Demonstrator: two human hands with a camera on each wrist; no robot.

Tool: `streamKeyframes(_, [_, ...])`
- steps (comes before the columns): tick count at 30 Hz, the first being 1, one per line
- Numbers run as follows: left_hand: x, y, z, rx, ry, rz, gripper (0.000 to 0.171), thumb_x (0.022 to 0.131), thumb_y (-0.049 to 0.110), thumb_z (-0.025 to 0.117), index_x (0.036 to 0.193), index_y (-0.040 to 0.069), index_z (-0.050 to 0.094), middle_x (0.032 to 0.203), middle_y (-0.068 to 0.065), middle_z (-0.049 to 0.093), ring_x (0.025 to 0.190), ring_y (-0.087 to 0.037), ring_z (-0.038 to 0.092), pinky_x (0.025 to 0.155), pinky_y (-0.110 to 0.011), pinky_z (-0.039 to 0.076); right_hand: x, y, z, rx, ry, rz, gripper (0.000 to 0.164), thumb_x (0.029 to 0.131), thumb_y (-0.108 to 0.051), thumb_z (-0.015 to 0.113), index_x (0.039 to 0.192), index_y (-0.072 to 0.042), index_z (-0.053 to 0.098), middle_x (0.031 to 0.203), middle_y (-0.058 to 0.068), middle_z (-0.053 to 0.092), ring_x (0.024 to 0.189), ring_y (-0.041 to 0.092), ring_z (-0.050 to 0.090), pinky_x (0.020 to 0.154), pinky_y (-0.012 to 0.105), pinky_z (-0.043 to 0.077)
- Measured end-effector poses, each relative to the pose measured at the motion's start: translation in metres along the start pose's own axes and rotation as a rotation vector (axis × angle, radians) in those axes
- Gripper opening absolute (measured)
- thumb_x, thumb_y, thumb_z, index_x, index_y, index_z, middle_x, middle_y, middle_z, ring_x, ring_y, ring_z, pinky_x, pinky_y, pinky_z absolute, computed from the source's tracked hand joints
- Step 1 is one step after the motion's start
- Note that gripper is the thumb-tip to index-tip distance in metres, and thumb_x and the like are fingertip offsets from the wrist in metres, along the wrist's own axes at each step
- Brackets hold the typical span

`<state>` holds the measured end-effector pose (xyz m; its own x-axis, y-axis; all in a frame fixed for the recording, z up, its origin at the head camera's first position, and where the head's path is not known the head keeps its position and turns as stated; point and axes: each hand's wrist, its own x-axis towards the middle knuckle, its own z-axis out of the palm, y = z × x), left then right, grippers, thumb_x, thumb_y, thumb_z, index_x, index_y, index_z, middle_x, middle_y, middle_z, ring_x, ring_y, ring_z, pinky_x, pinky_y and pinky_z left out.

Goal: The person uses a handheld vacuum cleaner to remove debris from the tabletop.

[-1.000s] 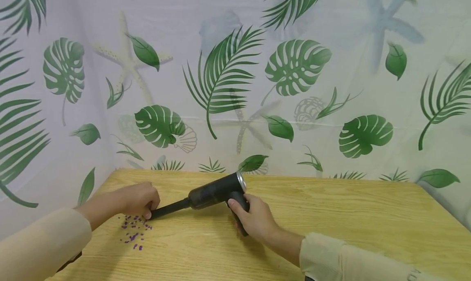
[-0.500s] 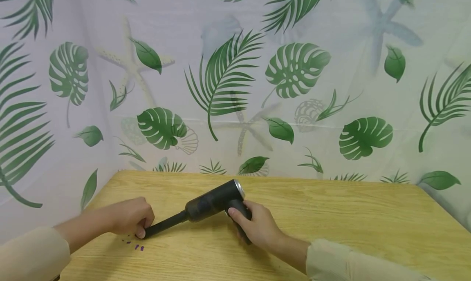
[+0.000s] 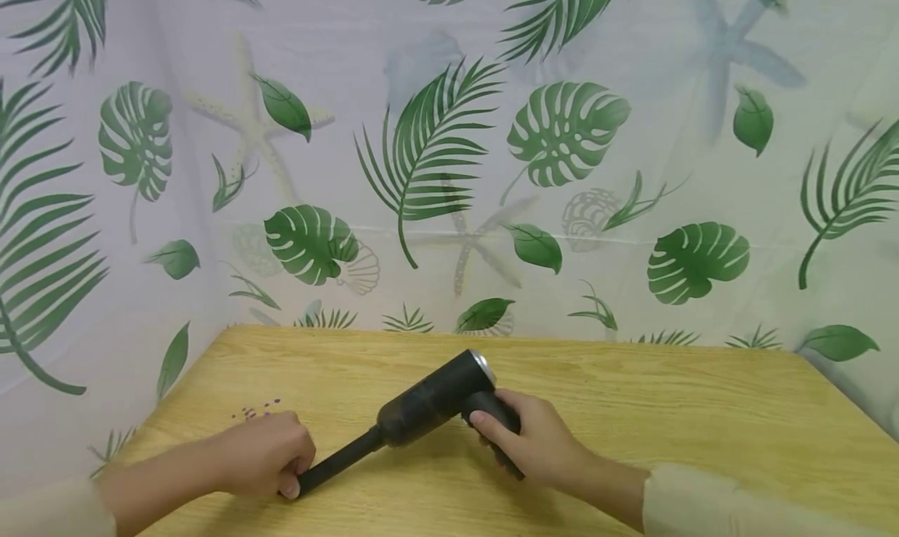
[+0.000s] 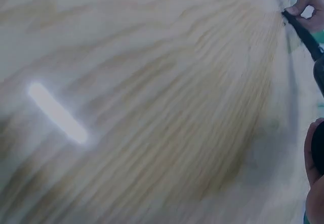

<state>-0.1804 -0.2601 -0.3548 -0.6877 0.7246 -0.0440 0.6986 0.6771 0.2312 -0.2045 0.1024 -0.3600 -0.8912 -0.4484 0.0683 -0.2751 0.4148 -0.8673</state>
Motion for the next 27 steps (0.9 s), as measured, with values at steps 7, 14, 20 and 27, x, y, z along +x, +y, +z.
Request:
streamKeyframes(7, [0.061, -0.026, -0.016, 0.116, -0.010, 0.006, 0.043, 0.071, 0.001, 0.085, 0.056, 0.017, 0.047, 0.057, 0.013, 0.032, 0.055, -0.002, 0.026, 0.052, -0.017, 0.028, 0.004, 0.008, -0.006, 0.013, 0.175, 0.123, 0.037, 0.100, -0.036, 0.060, 0.105, 0.001, 0.058, 0.080, 0.014, 0.065, 0.059, 0.020, 0.062, 0.050, 0.030, 0.053])
streamKeyframes(14, [0.055, -0.050, -0.026, 0.203, -0.029, -0.055, 0.050, 0.068, -0.003, 0.084, 0.056, 0.018, 0.041, 0.059, 0.011, 0.028, 0.056, -0.006, 0.024, 0.054, -0.020, 0.027, 0.016, -0.005, 0.020, 0.092, 0.168, 0.106, 0.036, 0.100, -0.034, 0.060, 0.104, 0.002, 0.057, 0.078, 0.012, 0.063, 0.057, 0.017, 0.058, 0.052, 0.031, 0.053])
streamKeyframes(20, [0.043, -0.057, -0.028, 0.199, -0.013, -0.046, 0.041, 0.067, 0.000, 0.085, 0.058, 0.017, 0.049, 0.059, 0.012, 0.036, 0.057, -0.005, 0.028, 0.055, -0.020, 0.031, 0.020, -0.012, 0.025, 0.109, 0.141, 0.094, 0.038, 0.100, -0.034, 0.060, 0.108, 0.003, 0.057, 0.081, 0.014, 0.063, 0.058, 0.017, 0.058, 0.054, 0.032, 0.053])
streamKeyframes(27, [0.033, -0.055, -0.023, 0.176, 0.007, -0.032, 0.048, 0.066, -0.004, 0.084, 0.057, 0.018, 0.042, 0.059, 0.012, 0.029, 0.056, -0.004, 0.023, 0.054, -0.020, 0.026, 0.017, -0.010, 0.028, 0.061, 0.141, 0.091, 0.039, 0.100, -0.034, 0.060, 0.109, 0.004, 0.058, 0.078, 0.011, 0.063, 0.058, 0.016, 0.062, 0.055, 0.031, 0.055])
